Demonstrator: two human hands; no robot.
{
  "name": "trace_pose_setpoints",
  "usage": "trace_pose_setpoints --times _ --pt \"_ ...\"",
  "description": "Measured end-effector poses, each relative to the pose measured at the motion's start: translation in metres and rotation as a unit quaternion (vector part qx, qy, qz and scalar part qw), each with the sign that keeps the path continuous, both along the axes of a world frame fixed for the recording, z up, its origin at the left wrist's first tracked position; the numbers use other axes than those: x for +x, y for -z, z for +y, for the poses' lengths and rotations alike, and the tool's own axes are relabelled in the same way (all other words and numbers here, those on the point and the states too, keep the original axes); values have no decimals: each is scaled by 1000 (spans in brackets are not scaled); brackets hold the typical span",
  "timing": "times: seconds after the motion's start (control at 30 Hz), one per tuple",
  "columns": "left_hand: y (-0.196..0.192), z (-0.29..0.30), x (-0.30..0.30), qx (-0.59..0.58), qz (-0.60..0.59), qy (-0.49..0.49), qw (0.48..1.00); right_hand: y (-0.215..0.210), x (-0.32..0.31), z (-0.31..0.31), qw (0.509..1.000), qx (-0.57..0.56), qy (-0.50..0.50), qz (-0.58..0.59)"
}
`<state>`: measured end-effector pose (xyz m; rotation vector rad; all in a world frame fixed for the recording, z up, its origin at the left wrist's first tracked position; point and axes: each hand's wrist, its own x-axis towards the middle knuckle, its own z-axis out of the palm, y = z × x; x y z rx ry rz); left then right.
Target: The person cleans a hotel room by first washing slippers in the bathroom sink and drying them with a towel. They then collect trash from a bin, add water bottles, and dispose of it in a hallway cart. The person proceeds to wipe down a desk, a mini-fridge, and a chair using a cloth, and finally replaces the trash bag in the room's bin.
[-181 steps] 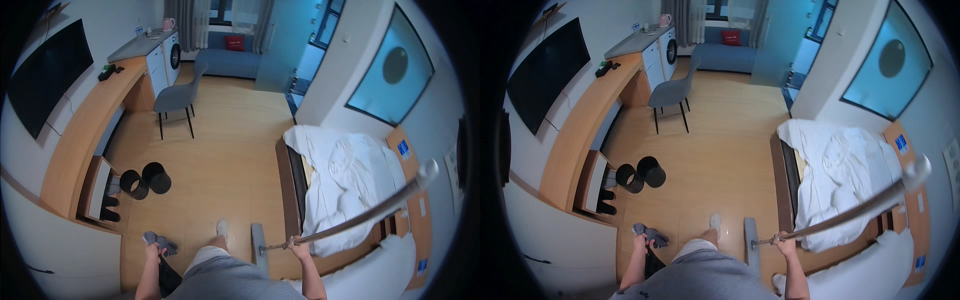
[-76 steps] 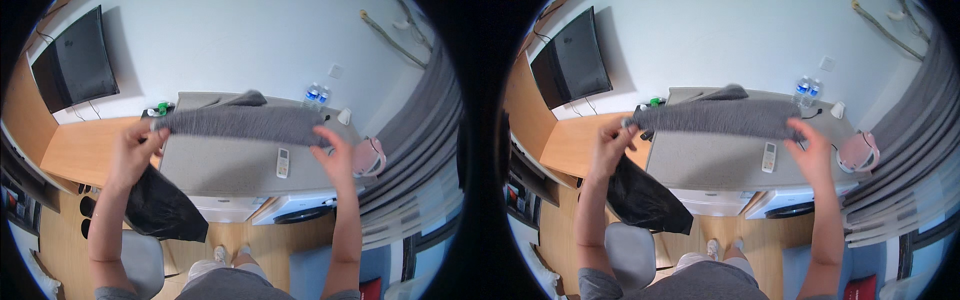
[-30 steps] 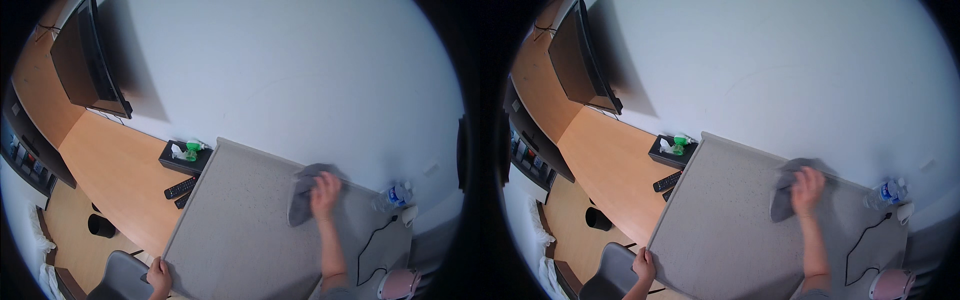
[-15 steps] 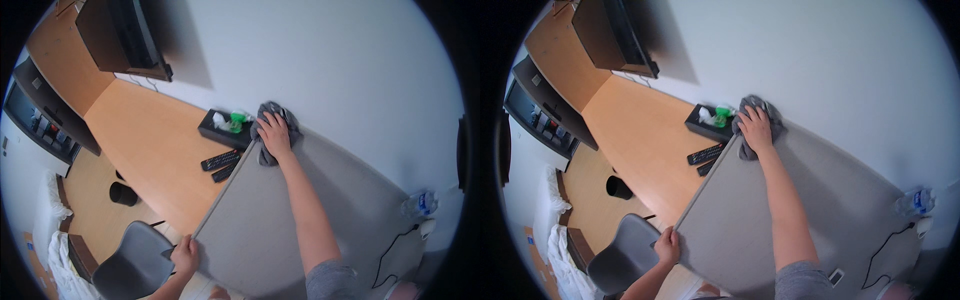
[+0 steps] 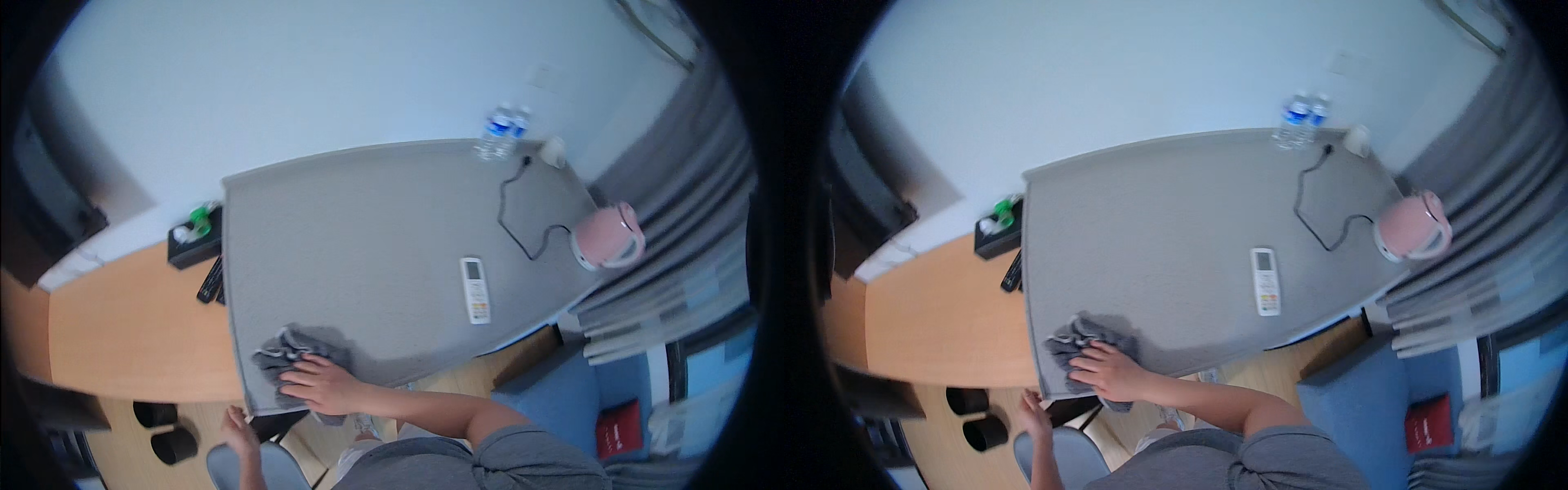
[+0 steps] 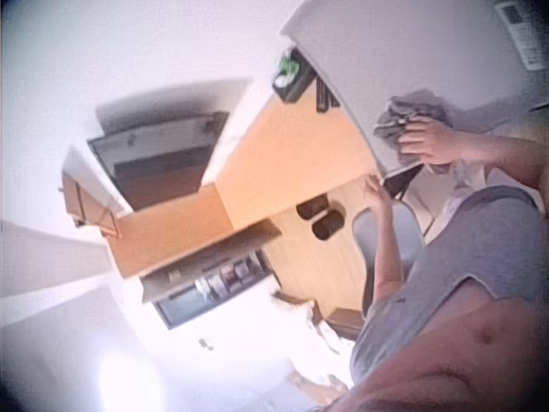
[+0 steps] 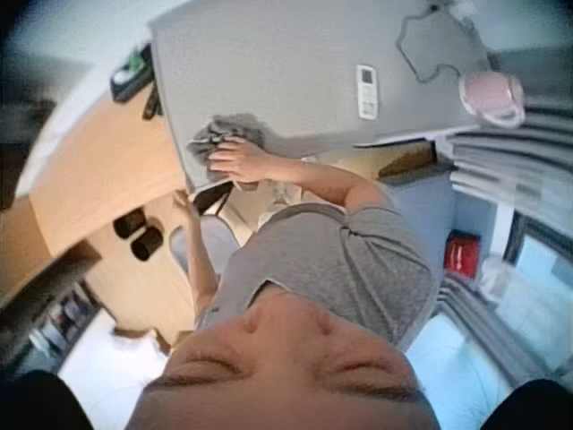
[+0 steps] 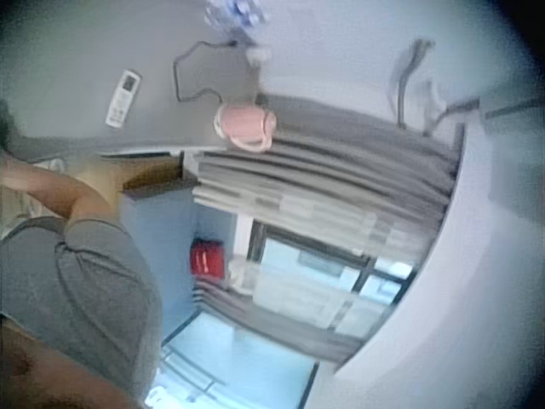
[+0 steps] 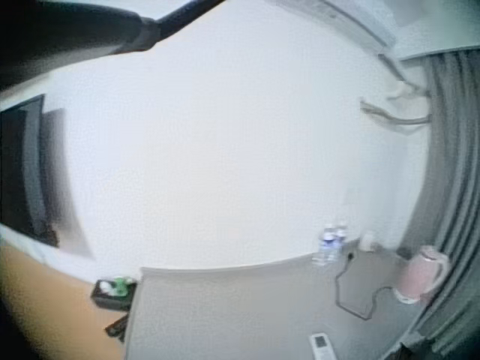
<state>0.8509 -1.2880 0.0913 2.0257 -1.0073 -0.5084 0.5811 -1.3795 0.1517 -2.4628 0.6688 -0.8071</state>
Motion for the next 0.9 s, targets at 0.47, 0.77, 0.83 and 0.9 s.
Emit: trace_pose_setpoints --times 0.47,0.77,0.83,0.9 --pt "-102 -153 -462 61 -263 608 747 101 -101 44 978 24 22 208" --pt "-181 -221 -416 12 -123 405 906 5 -181 -142 992 -104 -66 -19" --pt "-192 -217 -365 -121 -5 317 941 2 -203 -225 988 -153 11 -12" --pt "-221 -203 -337 -122 218 232 940 12 -254 -307 967 -130 208 64"
